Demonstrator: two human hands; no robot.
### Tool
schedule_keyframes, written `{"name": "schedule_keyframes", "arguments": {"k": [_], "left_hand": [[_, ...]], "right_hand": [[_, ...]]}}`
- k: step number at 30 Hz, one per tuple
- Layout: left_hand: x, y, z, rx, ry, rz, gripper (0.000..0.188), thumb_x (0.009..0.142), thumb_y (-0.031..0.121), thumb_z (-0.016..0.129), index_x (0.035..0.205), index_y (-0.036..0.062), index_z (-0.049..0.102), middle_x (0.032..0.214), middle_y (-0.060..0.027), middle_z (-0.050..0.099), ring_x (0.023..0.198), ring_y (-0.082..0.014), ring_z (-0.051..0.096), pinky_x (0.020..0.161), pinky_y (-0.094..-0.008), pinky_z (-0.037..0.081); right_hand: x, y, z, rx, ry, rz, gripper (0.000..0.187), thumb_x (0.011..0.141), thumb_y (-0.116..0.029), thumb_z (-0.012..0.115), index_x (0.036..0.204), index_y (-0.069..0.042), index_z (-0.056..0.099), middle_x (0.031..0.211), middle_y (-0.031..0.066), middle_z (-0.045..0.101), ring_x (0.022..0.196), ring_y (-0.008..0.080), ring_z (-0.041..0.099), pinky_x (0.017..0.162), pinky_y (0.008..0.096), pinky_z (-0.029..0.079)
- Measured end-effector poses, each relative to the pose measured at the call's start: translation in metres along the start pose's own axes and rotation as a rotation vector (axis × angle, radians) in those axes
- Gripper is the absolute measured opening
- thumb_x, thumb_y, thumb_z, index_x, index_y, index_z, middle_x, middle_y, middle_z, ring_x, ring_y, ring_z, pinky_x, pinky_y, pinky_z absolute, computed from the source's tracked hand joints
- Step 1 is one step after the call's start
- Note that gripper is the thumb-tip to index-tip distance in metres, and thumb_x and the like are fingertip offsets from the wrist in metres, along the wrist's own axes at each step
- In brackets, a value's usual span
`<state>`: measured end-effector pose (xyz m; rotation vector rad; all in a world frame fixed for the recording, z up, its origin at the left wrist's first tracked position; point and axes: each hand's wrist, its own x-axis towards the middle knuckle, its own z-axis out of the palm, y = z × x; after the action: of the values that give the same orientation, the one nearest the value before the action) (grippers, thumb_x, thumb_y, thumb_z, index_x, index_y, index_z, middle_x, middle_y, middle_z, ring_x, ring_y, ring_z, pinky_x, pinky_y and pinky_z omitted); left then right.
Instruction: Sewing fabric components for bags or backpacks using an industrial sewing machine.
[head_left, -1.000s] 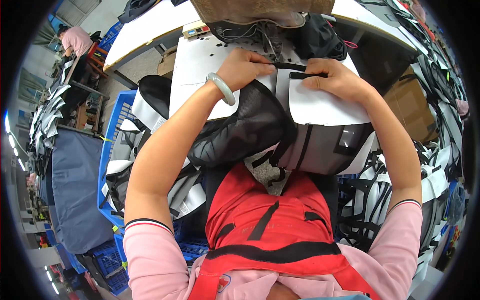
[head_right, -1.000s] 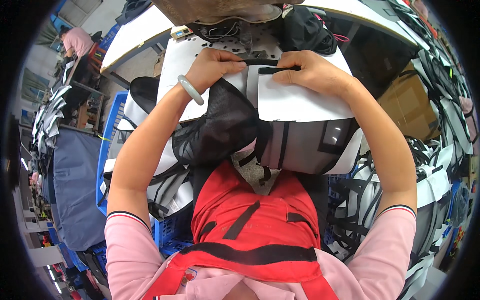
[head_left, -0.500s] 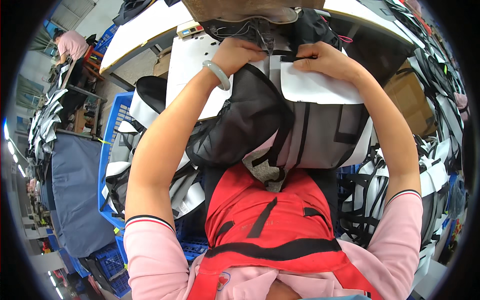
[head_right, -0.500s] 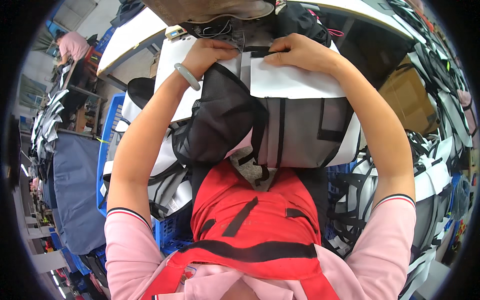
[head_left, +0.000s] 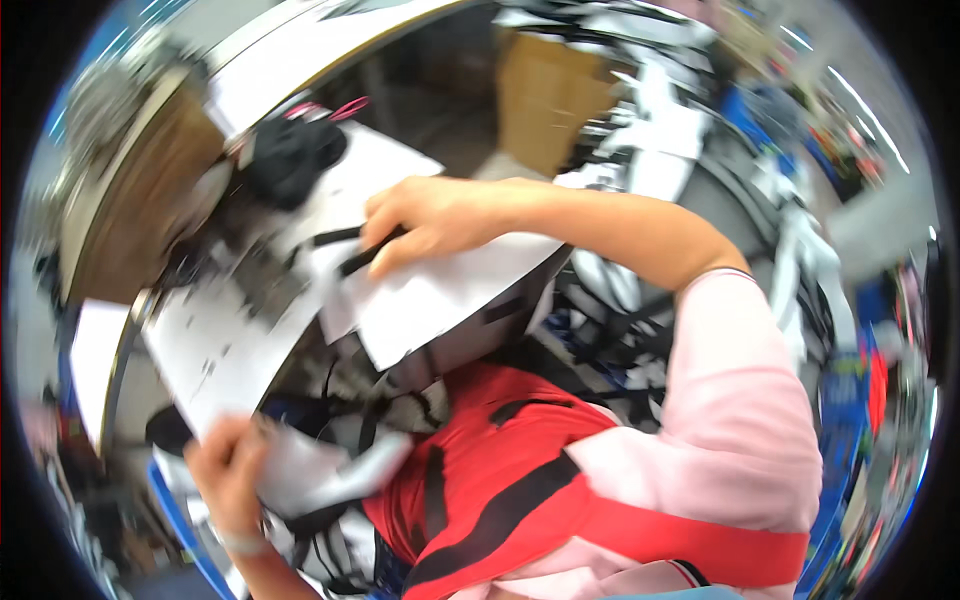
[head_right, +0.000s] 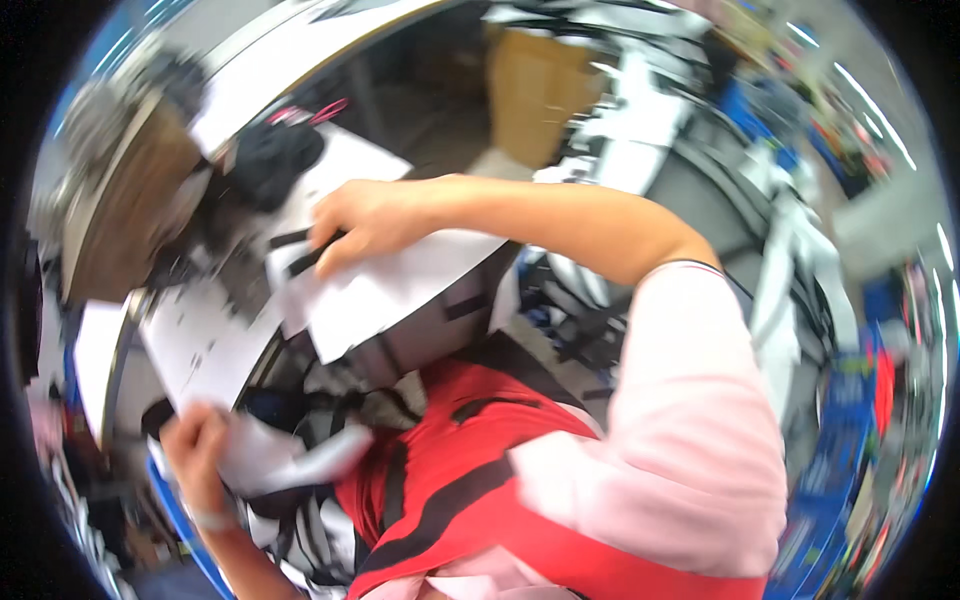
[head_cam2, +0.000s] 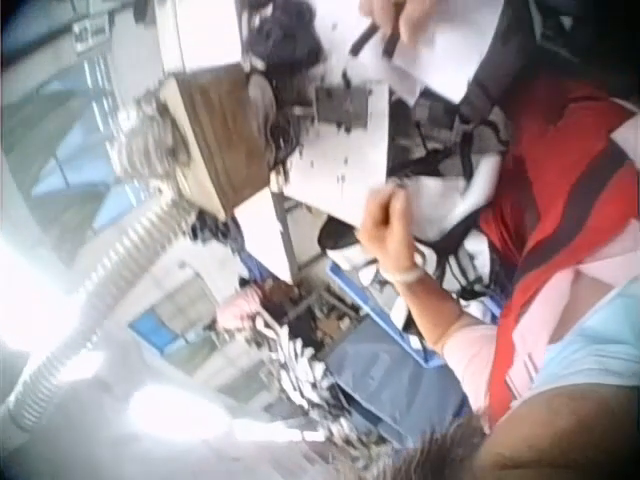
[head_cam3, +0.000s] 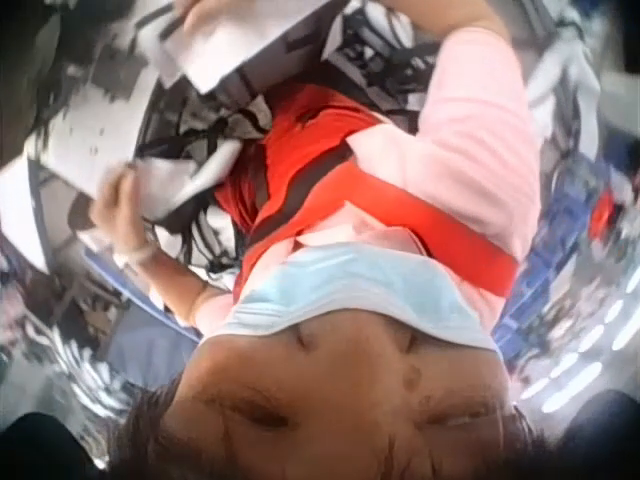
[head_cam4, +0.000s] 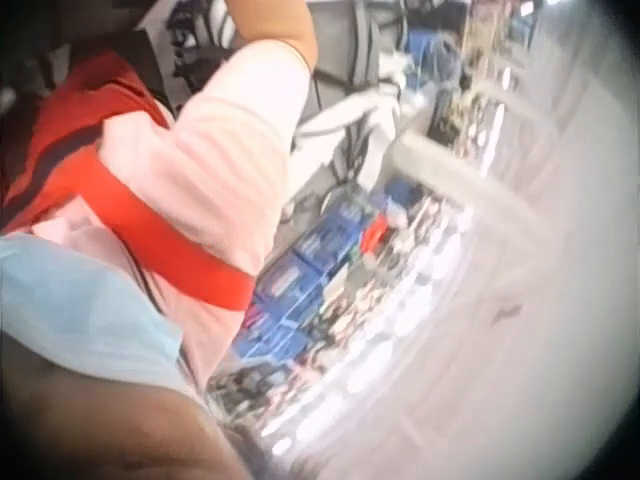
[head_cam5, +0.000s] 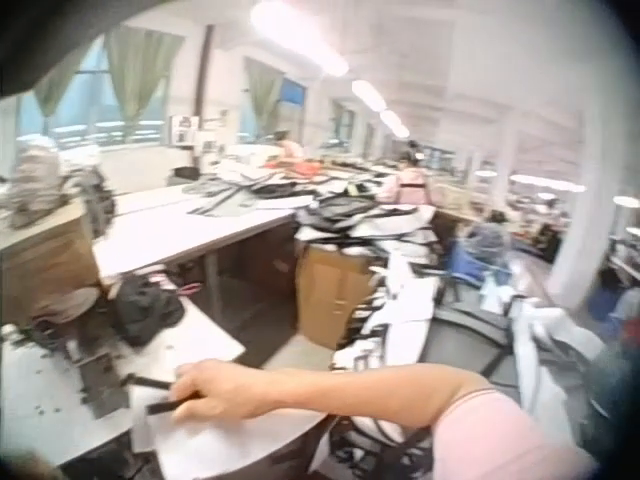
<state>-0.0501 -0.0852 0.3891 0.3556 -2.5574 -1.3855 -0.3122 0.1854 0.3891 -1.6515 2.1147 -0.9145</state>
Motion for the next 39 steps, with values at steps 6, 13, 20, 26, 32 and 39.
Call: {"name": "schedule_keyframes", "arguments": {"k": [6, 13, 20, 26, 32, 39], "left_hand": [[-0.049, 0.009, 0.065, -0.002, -0.489, 0.155, 0.012, 0.071, -0.002, 0.068, 0.08, -0.0056, 0.062, 0.076, -0.0122, 0.063, 0.069, -0.0226, 0.061, 0.067, -0.0292, 0.048], [-0.038, 0.005, 0.085, 0.044, -0.495, 0.21, 0.01, 0.075, 0.0, 0.066, 0.081, -0.0063, 0.062, 0.074, -0.0105, 0.061, 0.069, -0.0177, 0.058, 0.065, -0.0272, 0.046], [-0.008, -0.011, 0.118, 0.145, -0.557, 0.374, 0.012, 0.073, 0.001, 0.067, 0.08, -0.0065, 0.061, 0.074, -0.0145, 0.061, 0.068, -0.0239, 0.06, 0.064, -0.0311, 0.046], [-0.028, 0.016, 0.124, 0.269, -0.509, 0.365, 0.013, 0.074, 0.003, 0.067, 0.08, -0.007, 0.061, 0.073, -0.0154, 0.059, 0.066, -0.0263, 0.06, 0.062, -0.0318, 0.045], [-0.015, -0.012, 0.128, 0.186, -0.531, 0.413, 0.014, 0.074, 0.004, 0.067, 0.081, -0.0071, 0.062, 0.073, -0.0157, 0.059, 0.066, -0.027, 0.06, 0.061, -0.032, 0.045], [-0.027, -0.009, 0.14, 0.231, -0.532, 0.362, 0.015, 0.075, 0.006, 0.068, 0.083, -0.0062, 0.063, 0.074, -0.0146, 0.06, 0.067, -0.0251, 0.061, 0.062, -0.031, 0.046]], "right_hand": [[-0.118, -0.084, -0.067, -0.265, 0.641, 0.065, 0.02, 0.083, -0.025, 0.071, 0.093, -0.007, 0.072, 0.087, 0.0075, 0.066, 0.079, 0.019, 0.062, 0.07, 0.0307, 0.047], [-0.333, -0.156, -0.179, -0.327, 1.473, 0.22, 0.031, 0.096, -0.031, 0.054, 0.102, -0.004, 0.066, 0.086, -0.0018, 0.063, 0.077, 0.0066, 0.053, 0.071, 0.0234, 0.043], [-0.828, -0.241, -0.181, -0.495, 1.616, 0.886, 0.037, 0.093, -0.039, 0.057, 0.112, -0.008, 0.064, 0.096, 0.0027, 0.063, 0.085, 0.0125, 0.057, 0.074, 0.0277, 0.046], [-0.854, -0.135, 0.031, 0.086, 1.348, 2.031, 0.053, 0.088, -0.034, 0.061, 0.133, -0.008, 0.052, 0.127, 0.0098, 0.057, 0.115, 0.02, 0.053, 0.094, 0.0307, 0.041], [-0.85, -0.156, -0.069, -0.861, 1.457, 1.672, 0.058, 0.088, -0.034, 0.061, 0.137, -0.005, 0.048, 0.137, 0.0158, 0.052, 0.127, 0.0257, 0.048, 0.105, 0.0336, 0.036], [-0.716, -0.024, -0.077, -0.695, 0.879, 1.45, 0.048, 0.091, -0.044, 0.052, 0.117, -0.005, 0.062, 0.114, 0.0209, 0.064, 0.108, 0.0319, 0.061, 0.091, 0.038, 0.046]]}}
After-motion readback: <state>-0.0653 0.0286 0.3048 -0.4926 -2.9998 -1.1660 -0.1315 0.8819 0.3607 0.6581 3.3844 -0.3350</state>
